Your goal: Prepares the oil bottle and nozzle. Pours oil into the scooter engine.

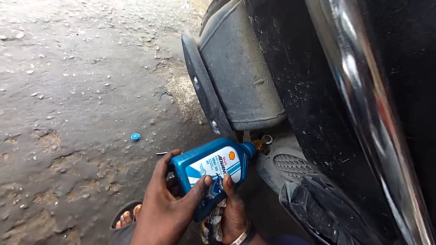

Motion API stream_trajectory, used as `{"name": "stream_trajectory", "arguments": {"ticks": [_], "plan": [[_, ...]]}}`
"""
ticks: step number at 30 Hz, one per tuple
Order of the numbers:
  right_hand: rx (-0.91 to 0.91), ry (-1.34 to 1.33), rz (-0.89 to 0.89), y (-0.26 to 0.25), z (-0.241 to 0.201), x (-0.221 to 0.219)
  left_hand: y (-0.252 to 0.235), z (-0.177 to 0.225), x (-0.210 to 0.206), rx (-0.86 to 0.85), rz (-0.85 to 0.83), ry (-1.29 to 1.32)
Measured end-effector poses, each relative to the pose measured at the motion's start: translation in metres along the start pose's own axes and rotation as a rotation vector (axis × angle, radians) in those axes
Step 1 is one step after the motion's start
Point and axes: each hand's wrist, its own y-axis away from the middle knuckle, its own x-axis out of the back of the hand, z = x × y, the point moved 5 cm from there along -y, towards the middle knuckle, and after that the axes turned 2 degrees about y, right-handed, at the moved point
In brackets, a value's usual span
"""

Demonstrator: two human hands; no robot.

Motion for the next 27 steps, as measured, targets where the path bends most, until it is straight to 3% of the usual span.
{"name": "stream_trajectory", "arguments": {"ticks": [27], "plan": [[0.038,-0.078,-0.055,0.007,-0.009,-0.015,0.013,0.017,-0.005,-0.037,-0.039,0.058]]}}
